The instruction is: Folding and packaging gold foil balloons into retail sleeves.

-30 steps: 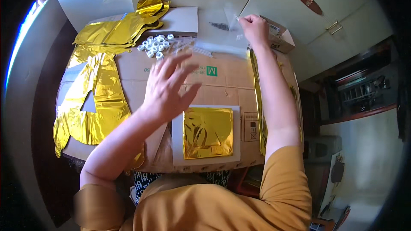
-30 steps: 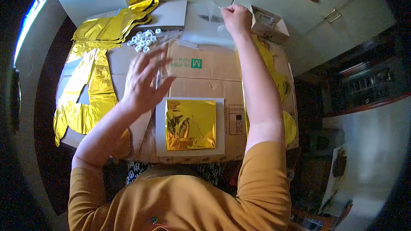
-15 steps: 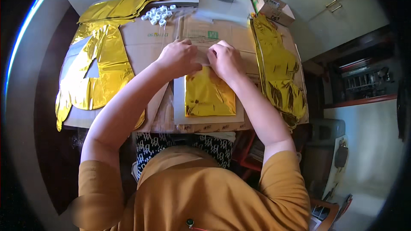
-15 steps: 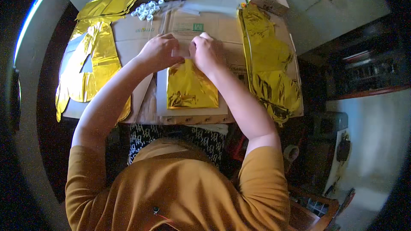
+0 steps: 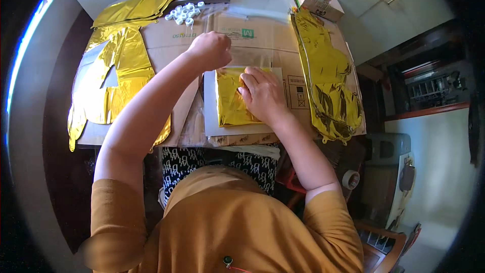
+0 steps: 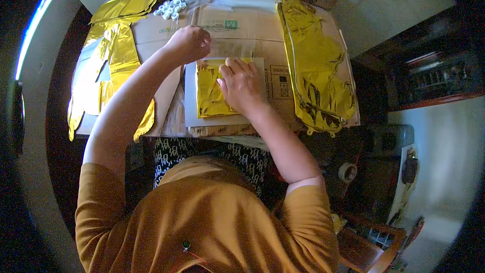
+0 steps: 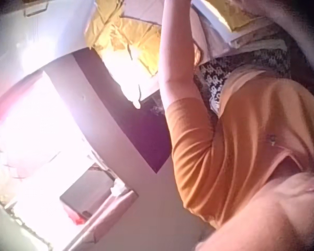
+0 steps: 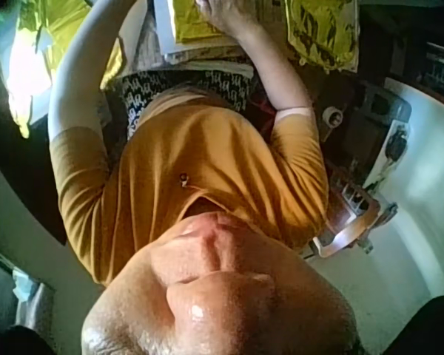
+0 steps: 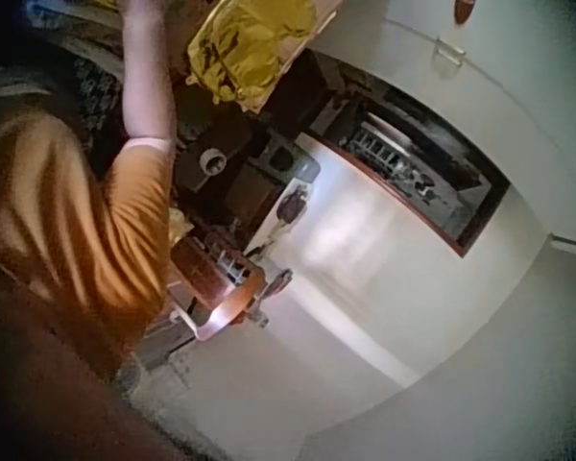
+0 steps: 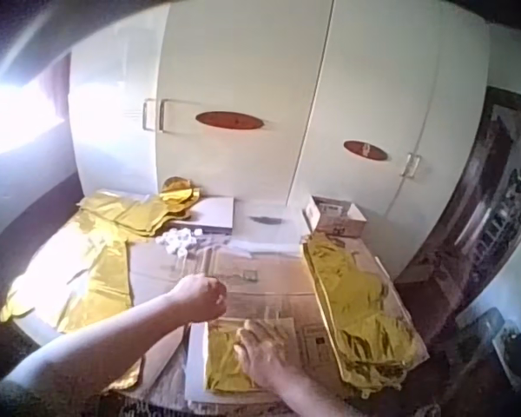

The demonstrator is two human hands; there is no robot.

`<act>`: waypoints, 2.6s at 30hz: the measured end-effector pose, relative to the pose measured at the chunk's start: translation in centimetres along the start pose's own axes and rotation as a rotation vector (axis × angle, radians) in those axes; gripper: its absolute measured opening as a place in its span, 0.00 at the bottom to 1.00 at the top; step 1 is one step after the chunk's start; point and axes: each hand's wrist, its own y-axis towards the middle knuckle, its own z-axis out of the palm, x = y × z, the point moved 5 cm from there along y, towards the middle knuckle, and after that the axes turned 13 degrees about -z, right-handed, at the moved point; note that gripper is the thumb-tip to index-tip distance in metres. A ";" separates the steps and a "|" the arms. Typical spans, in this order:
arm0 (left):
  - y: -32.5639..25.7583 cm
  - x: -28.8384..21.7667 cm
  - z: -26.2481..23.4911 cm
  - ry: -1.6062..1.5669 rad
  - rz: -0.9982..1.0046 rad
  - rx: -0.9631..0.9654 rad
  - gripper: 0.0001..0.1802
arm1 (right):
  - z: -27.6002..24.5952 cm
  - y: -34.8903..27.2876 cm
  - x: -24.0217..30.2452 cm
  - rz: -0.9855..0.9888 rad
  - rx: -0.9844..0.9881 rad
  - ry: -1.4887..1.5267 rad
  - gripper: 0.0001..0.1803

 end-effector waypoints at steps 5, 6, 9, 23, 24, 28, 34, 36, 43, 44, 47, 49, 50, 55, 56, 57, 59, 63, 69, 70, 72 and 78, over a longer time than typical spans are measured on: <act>-0.1 0.1 -0.2 -0.078 0.155 0.004 0.13 | 0.6 -0.5 -0.4 -0.004 0.003 0.034 0.17; -0.8 0.0 -0.4 -0.131 0.270 -0.028 0.13 | 0.6 -0.6 -0.4 -0.003 -0.018 0.017 0.17; -1.6 0.1 0.0 -0.039 0.356 0.045 0.11 | 0.6 -0.7 -0.2 0.012 -0.044 -0.007 0.17; -1.0 0.8 0.3 -0.306 0.177 -0.347 0.04 | -0.2 -0.9 -1.3 0.149 -0.186 0.343 0.16; -1.3 0.9 0.7 -0.298 0.173 -0.359 0.04 | -0.8 -1.3 -1.5 0.167 -0.240 0.260 0.16; -1.8 2.1 2.0 -0.201 0.228 -0.373 0.04 | -2.4 -3.0 -1.3 0.453 -0.260 0.172 0.18; -1.7 1.8 1.7 -0.193 0.273 -0.383 0.04 | -0.9 -5.0 1.6 0.366 0.034 -0.076 0.21; -2.1 1.3 1.7 -0.164 0.304 -0.384 0.03 | -1.1 -5.8 1.8 0.361 0.015 -0.048 0.21; -4.0 0.7 1.6 -0.144 0.359 -0.424 0.03 | -6.2 -10.2 3.3 0.501 -0.407 0.070 0.19; -4.0 0.5 1.8 -0.144 0.354 -0.398 0.02 | -6.9 -12.7 4.2 0.636 -0.503 0.127 0.18; -4.7 0.2 2.1 -0.106 0.332 -0.321 0.03 | -4.3 -19.1 7.0 1.177 -0.472 0.576 0.19; -5.4 -0.5 2.1 -0.057 0.329 -0.272 0.04 | -0.9 -20.2 8.5 1.355 -0.447 0.979 0.22; -5.6 -1.0 2.0 -0.036 0.345 -0.244 0.04 | 0.7 -20.2 9.4 1.431 -0.404 1.207 0.26; -7.4 -2.1 2.6 0.053 0.355 -0.165 0.04 | 3.2 -14.4 9.5 1.449 -0.537 1.502 0.27; -7.4 -1.7 2.9 0.064 0.388 -0.185 0.04 | 3.1 -14.3 9.6 1.418 -0.504 1.479 0.26; -7.3 -1.2 3.5 0.073 0.417 -0.203 0.05 | 3.0 -14.5 9.9 1.390 -0.469 1.456 0.25; -7.3 -0.7 3.7 0.052 0.396 -0.209 0.06 | 2.0 -14.8 10.4 1.337 -0.488 1.392 0.22; -7.7 -0.9 2.6 -0.025 0.268 -0.137 0.08 | 0.1 -17.4 10.5 1.189 -0.439 1.167 0.21; -8.5 -2.5 2.5 0.043 0.271 -0.062 0.07 | -2.2 -20.5 9.0 1.298 -0.714 1.166 0.15; -8.7 -2.3 2.8 0.086 0.268 -0.066 0.07 | -3.4 -21.3 8.3 1.249 -0.657 1.050 0.16; -9.1 -2.2 2.8 0.096 0.302 -0.076 0.07 | -6.2 -21.0 7.2 1.186 -0.806 1.157 0.14; -10.1 -3.2 2.6 -0.040 0.379 -0.053 0.05 | -8.1 -17.2 5.9 1.026 -0.114 1.297 0.11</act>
